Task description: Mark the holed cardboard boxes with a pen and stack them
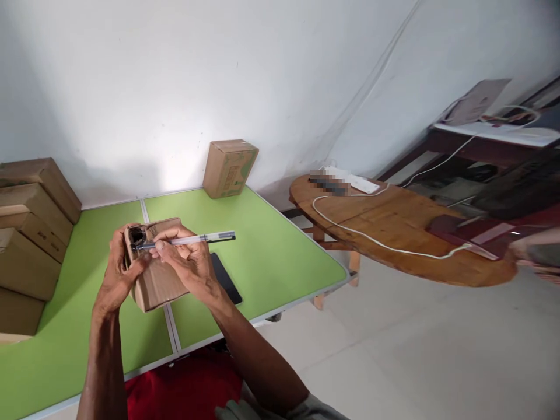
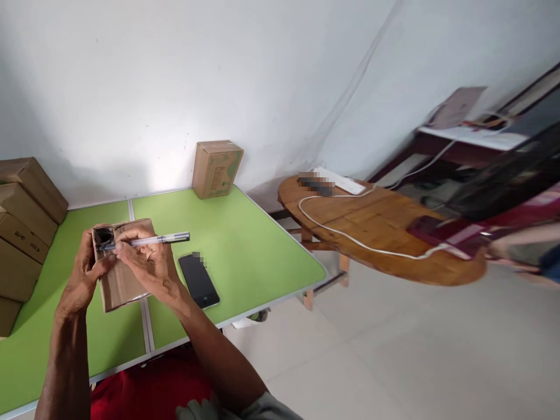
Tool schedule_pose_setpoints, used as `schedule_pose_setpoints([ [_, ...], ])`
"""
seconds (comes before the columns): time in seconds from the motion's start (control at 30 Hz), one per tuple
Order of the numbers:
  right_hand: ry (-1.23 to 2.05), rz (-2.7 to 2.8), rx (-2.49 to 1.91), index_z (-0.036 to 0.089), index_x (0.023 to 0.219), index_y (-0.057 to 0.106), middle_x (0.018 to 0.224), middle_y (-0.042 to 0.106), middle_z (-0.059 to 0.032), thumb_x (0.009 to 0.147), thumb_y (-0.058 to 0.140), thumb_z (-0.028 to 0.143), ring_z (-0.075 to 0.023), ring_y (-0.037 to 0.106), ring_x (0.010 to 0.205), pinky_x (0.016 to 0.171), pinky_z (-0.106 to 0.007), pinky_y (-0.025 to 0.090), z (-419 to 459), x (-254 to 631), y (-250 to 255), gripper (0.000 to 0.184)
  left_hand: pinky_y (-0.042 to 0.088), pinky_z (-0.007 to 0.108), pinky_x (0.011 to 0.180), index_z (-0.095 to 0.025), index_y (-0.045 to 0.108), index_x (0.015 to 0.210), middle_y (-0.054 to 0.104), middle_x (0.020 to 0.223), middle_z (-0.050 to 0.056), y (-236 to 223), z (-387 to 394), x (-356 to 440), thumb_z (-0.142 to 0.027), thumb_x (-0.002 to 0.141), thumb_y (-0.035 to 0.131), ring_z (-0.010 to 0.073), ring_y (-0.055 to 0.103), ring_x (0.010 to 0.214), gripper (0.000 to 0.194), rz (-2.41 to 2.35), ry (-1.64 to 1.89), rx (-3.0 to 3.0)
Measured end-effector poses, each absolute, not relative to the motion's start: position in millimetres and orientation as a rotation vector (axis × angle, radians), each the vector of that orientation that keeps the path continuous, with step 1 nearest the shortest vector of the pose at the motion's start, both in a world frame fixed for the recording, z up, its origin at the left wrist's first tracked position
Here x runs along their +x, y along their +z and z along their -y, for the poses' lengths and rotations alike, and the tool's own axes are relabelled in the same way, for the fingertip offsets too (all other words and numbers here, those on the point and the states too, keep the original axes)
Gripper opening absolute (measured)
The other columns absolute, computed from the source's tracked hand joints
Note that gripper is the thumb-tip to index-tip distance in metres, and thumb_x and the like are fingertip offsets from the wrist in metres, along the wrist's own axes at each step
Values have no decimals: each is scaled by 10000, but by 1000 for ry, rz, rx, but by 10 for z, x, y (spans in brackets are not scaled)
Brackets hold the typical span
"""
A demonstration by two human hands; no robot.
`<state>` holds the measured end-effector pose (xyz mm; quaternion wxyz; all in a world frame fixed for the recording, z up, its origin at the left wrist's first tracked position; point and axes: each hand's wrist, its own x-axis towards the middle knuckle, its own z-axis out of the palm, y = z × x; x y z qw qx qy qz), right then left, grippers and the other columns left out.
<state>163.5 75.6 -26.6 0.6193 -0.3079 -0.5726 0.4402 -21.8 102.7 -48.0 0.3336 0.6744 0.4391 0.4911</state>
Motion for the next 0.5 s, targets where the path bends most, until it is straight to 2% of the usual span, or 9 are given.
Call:
schedule_pose_setpoints([
  [0.2, 955, 1457, -711, 237, 983, 729, 912, 731, -18, 1034, 727, 545, -168, 692, 777, 696, -286, 557, -732, 1708, -236, 312, 534, 477, 1064, -289, 633, 1378, 682, 1324, 108, -491, -1043, -222, -556, 875, 813, 347, 614, 1279, 597, -1123, 1254, 1736],
  [0.4, 882, 1379, -857, 239, 851, 637, 726, 598, 37, 981, 672, 385, -117, 474, 573, 531, -244, 347, -731, 1823, -246, 198, 543, 485, 1056, -290, 611, 1417, 672, 1362, 117, -502, -1028, -228, -554, 882, 796, 349, 617, 1280, 624, -1132, 1214, 1743],
  [0.5, 811, 1287, -932, 248, 820, 588, 686, 555, 51, 963, 663, 392, -111, 435, 552, 512, -235, 325, -763, 1883, -256, 216, 557, 489, 1038, -290, 624, 1412, 677, 1342, 114, -521, -1036, -245, -562, 882, 795, 354, 628, 1270, 620, -1149, 1227, 1739],
])
